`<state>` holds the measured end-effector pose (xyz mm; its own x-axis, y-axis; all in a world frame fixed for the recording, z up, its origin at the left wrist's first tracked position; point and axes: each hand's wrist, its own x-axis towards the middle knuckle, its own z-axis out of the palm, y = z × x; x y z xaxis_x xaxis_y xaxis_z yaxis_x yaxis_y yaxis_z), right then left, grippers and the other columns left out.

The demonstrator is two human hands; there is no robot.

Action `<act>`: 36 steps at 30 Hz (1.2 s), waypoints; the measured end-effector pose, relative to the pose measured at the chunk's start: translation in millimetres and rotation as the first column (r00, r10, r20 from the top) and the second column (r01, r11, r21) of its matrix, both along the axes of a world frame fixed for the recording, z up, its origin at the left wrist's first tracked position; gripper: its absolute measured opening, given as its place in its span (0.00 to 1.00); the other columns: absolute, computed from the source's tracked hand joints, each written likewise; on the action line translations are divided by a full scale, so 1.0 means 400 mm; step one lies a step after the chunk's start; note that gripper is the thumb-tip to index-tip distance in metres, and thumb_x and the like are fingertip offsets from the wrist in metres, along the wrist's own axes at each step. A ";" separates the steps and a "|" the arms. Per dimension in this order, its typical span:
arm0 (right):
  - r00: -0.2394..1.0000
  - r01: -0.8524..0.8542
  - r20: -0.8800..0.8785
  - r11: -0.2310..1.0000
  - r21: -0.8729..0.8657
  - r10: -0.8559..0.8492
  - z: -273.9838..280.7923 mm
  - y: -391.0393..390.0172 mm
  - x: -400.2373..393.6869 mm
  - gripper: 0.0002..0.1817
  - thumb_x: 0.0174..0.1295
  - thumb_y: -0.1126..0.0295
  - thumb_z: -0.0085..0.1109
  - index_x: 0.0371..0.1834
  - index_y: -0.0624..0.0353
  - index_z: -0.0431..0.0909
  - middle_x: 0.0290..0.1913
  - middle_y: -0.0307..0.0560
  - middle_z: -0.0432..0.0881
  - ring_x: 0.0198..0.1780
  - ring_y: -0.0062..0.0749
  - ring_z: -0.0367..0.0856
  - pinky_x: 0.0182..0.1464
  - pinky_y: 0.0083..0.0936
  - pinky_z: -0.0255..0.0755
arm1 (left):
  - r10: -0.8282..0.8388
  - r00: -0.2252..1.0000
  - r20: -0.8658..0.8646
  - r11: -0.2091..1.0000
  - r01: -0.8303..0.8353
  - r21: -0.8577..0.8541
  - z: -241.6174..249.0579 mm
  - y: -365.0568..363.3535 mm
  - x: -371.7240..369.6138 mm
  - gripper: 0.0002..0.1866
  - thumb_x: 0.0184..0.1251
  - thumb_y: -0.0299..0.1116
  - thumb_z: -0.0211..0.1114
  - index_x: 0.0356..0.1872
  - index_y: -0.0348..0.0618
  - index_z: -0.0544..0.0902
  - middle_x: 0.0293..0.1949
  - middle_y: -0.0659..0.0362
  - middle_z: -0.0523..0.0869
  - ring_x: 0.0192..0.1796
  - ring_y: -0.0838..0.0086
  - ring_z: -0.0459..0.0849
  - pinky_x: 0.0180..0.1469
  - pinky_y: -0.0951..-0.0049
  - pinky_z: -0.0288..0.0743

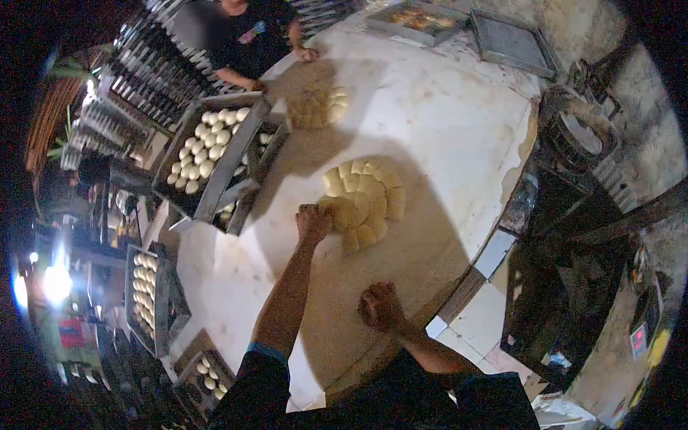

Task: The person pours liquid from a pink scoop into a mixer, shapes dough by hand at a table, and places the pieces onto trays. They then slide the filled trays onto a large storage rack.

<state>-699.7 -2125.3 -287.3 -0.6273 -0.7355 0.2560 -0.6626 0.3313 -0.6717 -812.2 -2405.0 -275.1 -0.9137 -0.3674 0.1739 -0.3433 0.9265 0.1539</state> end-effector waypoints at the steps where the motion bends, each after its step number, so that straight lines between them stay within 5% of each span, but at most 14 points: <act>1: 1.000 0.015 0.014 1.000 -0.007 -0.015 0.012 -0.005 -0.003 0.12 0.53 0.63 0.60 0.36 0.57 0.77 0.34 0.48 0.76 0.45 0.48 0.73 0.50 0.46 0.63 | -0.109 0.983 -0.150 0.993 0.116 0.038 -0.033 -0.006 -0.024 0.23 0.56 0.47 0.73 0.43 0.39 0.78 0.43 0.46 0.82 0.44 0.55 0.82 0.46 0.55 0.78; 2: 0.998 0.025 0.058 1.000 0.017 -0.026 0.026 -0.005 0.001 0.11 0.52 0.63 0.61 0.35 0.57 0.77 0.34 0.49 0.76 0.45 0.48 0.74 0.51 0.46 0.63 | -0.126 0.983 -0.137 0.991 0.131 0.030 -0.062 -0.016 -0.045 0.23 0.56 0.47 0.73 0.43 0.39 0.78 0.43 0.46 0.82 0.44 0.55 0.82 0.46 0.55 0.78; 4: 0.995 0.047 0.089 0.998 0.029 -0.049 0.040 -0.011 -0.008 0.11 0.52 0.63 0.61 0.34 0.57 0.78 0.35 0.49 0.76 0.44 0.48 0.74 0.52 0.46 0.62 | 0.252 0.967 0.036 0.790 -0.227 0.569 -0.015 -0.022 -0.093 0.22 0.55 0.45 0.74 0.37 0.36 0.77 0.42 0.49 0.83 0.36 0.62 0.83 0.36 0.60 0.78; 5: 0.994 0.056 0.095 0.998 0.007 -0.056 0.042 -0.011 -0.007 0.10 0.51 0.64 0.62 0.32 0.57 0.78 0.35 0.50 0.77 0.44 0.48 0.74 0.52 0.45 0.62 | 0.151 0.931 0.333 0.584 -0.355 0.730 0.026 -0.052 -0.124 0.21 0.55 0.42 0.75 0.38 0.34 0.79 0.42 0.52 0.84 0.30 0.69 0.82 0.27 0.66 0.77; 6: 0.993 0.059 0.099 0.998 -0.015 -0.057 0.047 -0.010 -0.002 0.09 0.51 0.64 0.62 0.30 0.57 0.77 0.34 0.50 0.77 0.43 0.48 0.75 0.52 0.45 0.62 | 0.150 0.932 0.328 0.591 -0.351 0.726 0.038 -0.074 -0.118 0.21 0.55 0.42 0.75 0.38 0.34 0.79 0.42 0.52 0.84 0.30 0.69 0.82 0.27 0.66 0.77; 9: 0.996 0.062 0.054 0.997 0.043 -0.064 0.044 -0.014 0.001 0.10 0.48 0.64 0.63 0.30 0.56 0.78 0.36 0.47 0.78 0.43 0.45 0.74 0.52 0.43 0.61 | 0.039 0.976 0.215 0.065 -0.217 0.974 -0.010 -0.105 -0.059 0.22 0.55 0.41 0.75 0.43 0.34 0.81 0.37 0.56 0.83 0.27 0.72 0.81 0.21 0.70 0.74; 14: 0.993 0.108 -0.060 0.989 0.097 -0.102 0.037 -0.021 0.026 0.09 0.51 0.65 0.63 0.32 0.57 0.79 0.39 0.48 0.79 0.43 0.46 0.76 0.52 0.46 0.64 | 0.692 0.711 -0.125 0.002 0.171 0.985 0.040 0.130 0.258 0.22 0.59 0.42 0.73 0.49 0.40 0.79 0.40 0.58 0.82 0.36 0.72 0.81 0.29 0.73 0.75; 16: 0.983 0.130 -0.157 0.958 0.254 -0.091 0.003 -0.027 0.011 0.10 0.52 0.65 0.63 0.34 0.58 0.80 0.40 0.49 0.80 0.43 0.47 0.77 0.52 0.46 0.65 | 0.722 0.683 -0.109 0.023 0.133 0.991 -0.006 0.172 0.415 0.25 0.61 0.44 0.71 0.55 0.44 0.75 0.45 0.58 0.81 0.43 0.71 0.80 0.35 0.75 0.75; 18: 0.979 0.157 0.151 0.982 -0.104 -0.140 -0.079 -0.032 0.006 0.15 0.54 0.62 0.63 0.40 0.60 0.79 0.40 0.53 0.79 0.44 0.48 0.78 0.48 0.40 0.70 | 0.795 0.605 -0.056 -0.180 0.323 0.929 -0.102 0.217 0.596 0.27 0.64 0.44 0.68 0.59 0.44 0.72 0.51 0.58 0.78 0.48 0.71 0.79 0.41 0.75 0.76; 20: 0.993 0.080 0.096 0.993 -0.089 -0.072 -0.054 -0.082 0.097 0.17 0.57 0.60 0.63 0.43 0.61 0.77 0.40 0.53 0.79 0.43 0.46 0.79 0.46 0.37 0.71 | 0.699 0.697 -0.162 -0.172 0.383 0.908 -0.118 0.241 0.782 0.26 0.66 0.43 0.66 0.60 0.43 0.70 0.53 0.56 0.77 0.49 0.70 0.78 0.43 0.73 0.76; 24: 0.956 -0.254 0.091 0.943 -0.214 0.278 0.033 -0.157 0.419 0.20 0.63 0.59 0.60 0.50 0.62 0.71 0.42 0.53 0.79 0.42 0.40 0.80 0.46 0.32 0.73 | 0.650 0.739 -0.178 -0.288 0.457 0.842 0.038 0.303 1.004 0.25 0.69 0.41 0.62 0.62 0.42 0.67 0.54 0.54 0.76 0.50 0.66 0.78 0.49 0.70 0.76; 28: 0.981 0.028 0.193 0.983 -0.180 0.007 -0.006 -0.202 0.574 0.19 0.65 0.63 0.59 0.52 0.61 0.69 0.44 0.52 0.78 0.43 0.35 0.79 0.46 0.30 0.74 | 0.448 0.887 -0.114 0.047 0.104 0.993 0.010 0.191 1.170 0.23 0.69 0.42 0.62 0.58 0.41 0.69 0.49 0.53 0.78 0.48 0.67 0.78 0.51 0.68 0.75; 30: 0.532 -0.069 0.813 0.969 -0.236 0.236 0.047 -0.187 0.554 0.19 0.62 0.67 0.63 0.52 0.60 0.67 0.43 0.51 0.77 0.44 0.31 0.78 0.45 0.27 0.75 | 0.543 0.805 -0.239 0.230 0.132 0.964 0.015 0.180 1.237 0.21 0.70 0.45 0.61 0.54 0.41 0.71 0.43 0.53 0.79 0.46 0.69 0.79 0.48 0.67 0.76; 36: 0.816 0.216 0.574 0.957 -0.195 -0.067 0.091 -0.048 0.341 0.18 0.60 0.61 0.63 0.47 0.58 0.69 0.39 0.47 0.75 0.42 0.37 0.78 0.39 0.36 0.77 | 0.771 0.618 -0.155 0.407 -0.290 0.866 0.018 0.245 1.393 0.19 0.67 0.42 0.62 0.51 0.40 0.74 0.47 0.52 0.79 0.50 0.62 0.77 0.50 0.59 0.74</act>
<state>-563.3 -2144.5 -251.0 -0.8079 -0.5892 -0.0132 -0.1087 0.1709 -0.9793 -254.8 -2307.1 -268.1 -0.3309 -0.9390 -0.0937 -0.3685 0.0372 0.9289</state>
